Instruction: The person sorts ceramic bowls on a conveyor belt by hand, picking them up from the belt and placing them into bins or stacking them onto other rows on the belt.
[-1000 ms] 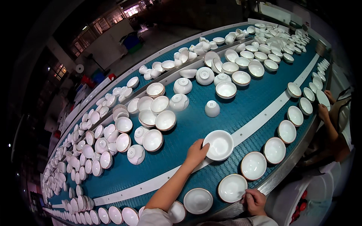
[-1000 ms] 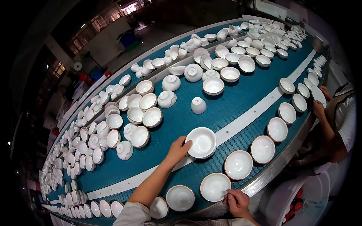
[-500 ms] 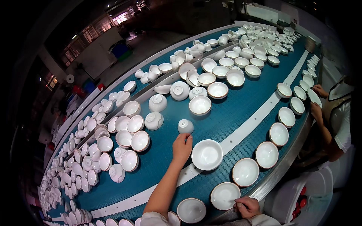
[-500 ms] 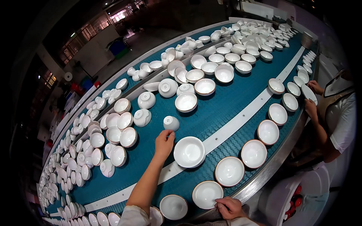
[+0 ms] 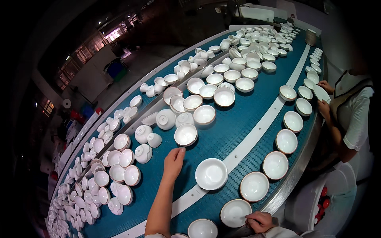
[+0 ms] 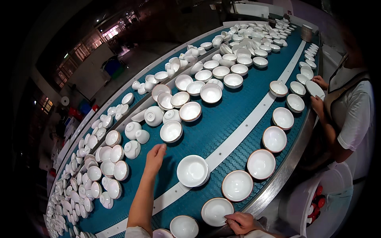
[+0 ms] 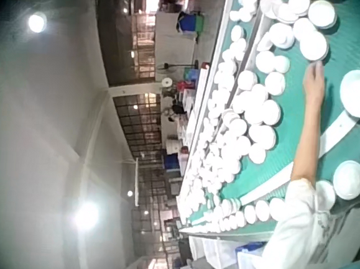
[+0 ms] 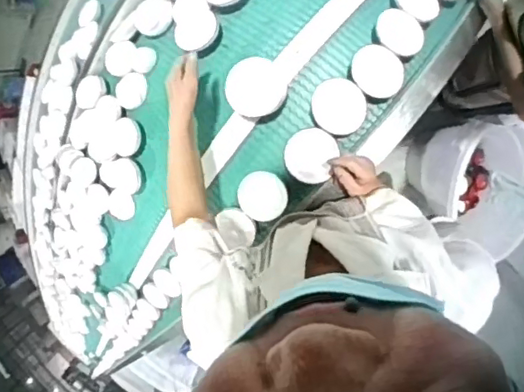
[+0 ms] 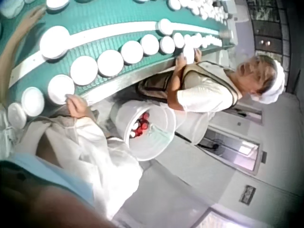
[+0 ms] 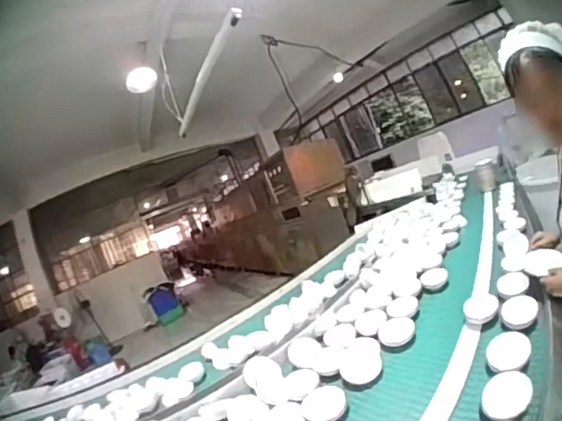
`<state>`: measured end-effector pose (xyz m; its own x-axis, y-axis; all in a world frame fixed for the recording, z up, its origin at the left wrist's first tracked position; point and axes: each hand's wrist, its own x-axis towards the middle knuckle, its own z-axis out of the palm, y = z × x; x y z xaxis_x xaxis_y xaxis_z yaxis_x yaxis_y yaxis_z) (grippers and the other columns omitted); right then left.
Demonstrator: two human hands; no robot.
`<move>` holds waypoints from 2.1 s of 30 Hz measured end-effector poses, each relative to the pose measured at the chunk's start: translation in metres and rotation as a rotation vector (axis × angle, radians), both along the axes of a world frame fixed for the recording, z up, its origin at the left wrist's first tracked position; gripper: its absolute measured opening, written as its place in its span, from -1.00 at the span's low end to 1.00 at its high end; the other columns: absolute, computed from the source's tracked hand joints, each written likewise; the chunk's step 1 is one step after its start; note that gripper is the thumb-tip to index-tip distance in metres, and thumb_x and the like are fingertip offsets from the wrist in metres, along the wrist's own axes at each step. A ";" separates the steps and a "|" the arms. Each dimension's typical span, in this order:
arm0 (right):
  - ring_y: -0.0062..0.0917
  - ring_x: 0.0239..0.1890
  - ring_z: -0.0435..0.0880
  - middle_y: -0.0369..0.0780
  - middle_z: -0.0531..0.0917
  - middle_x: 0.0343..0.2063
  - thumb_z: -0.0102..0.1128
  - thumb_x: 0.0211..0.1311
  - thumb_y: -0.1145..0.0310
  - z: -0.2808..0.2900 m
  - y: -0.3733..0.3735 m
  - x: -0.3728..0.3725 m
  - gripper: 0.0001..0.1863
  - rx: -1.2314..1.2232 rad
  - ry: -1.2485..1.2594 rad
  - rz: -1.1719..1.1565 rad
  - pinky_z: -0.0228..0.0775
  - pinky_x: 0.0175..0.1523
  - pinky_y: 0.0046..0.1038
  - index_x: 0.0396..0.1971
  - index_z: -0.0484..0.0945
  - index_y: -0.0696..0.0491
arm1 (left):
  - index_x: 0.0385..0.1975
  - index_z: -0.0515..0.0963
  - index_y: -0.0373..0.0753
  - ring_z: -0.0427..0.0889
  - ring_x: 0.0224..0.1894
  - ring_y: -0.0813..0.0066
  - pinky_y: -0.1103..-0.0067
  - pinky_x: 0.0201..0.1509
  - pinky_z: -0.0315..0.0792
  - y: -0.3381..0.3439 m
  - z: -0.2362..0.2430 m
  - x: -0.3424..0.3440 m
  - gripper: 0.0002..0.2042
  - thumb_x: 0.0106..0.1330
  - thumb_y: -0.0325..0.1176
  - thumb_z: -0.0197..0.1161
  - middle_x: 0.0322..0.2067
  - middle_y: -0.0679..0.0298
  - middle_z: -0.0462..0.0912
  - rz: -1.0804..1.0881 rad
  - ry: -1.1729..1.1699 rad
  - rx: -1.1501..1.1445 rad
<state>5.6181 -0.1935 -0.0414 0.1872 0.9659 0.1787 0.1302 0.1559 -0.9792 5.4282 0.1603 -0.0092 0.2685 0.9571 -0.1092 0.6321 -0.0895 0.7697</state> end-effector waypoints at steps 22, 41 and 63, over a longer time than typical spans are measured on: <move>-0.46 -0.49 0.63 -0.17 0.61 -0.51 0.15 0.11 0.57 0.037 0.009 0.116 -0.83 -0.075 0.115 -0.068 0.43 -0.40 -0.54 -0.25 0.57 0.18 | -0.04 0.38 -0.47 0.59 -0.15 0.12 0.37 -0.07 0.55 -0.089 0.014 0.153 -0.43 -0.23 -0.70 -0.11 -0.17 0.00 0.53 0.411 -0.910 -0.528; -0.55 0.03 0.43 -0.19 0.50 -0.03 0.17 0.22 0.26 0.137 -0.068 0.160 -0.47 -0.326 0.931 -0.724 0.28 0.14 -0.48 0.13 0.30 0.16 | -0.11 0.48 -0.41 0.31 0.17 0.21 0.36 0.23 0.24 -0.305 0.166 0.297 -0.67 0.11 -0.52 0.00 0.17 0.06 0.25 -0.423 -0.567 -0.541; -0.22 -0.06 0.58 -0.08 0.46 -0.03 0.04 0.16 0.42 0.231 -0.581 0.062 -0.50 0.148 0.835 -2.697 0.59 -0.13 -0.05 0.13 0.23 0.14 | -0.22 0.52 -0.38 0.53 -0.37 0.53 0.63 -0.21 0.45 -0.491 0.290 0.308 -0.83 0.36 -0.42 0.05 -0.34 0.21 0.61 -1.028 -0.026 -0.887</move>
<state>5.6805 -0.7743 0.1893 0.1355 -0.9050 -0.4033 -0.0665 0.3978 -0.9150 5.7357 -0.3305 0.2804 0.8240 -0.0642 -0.5629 0.5650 0.0193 0.8249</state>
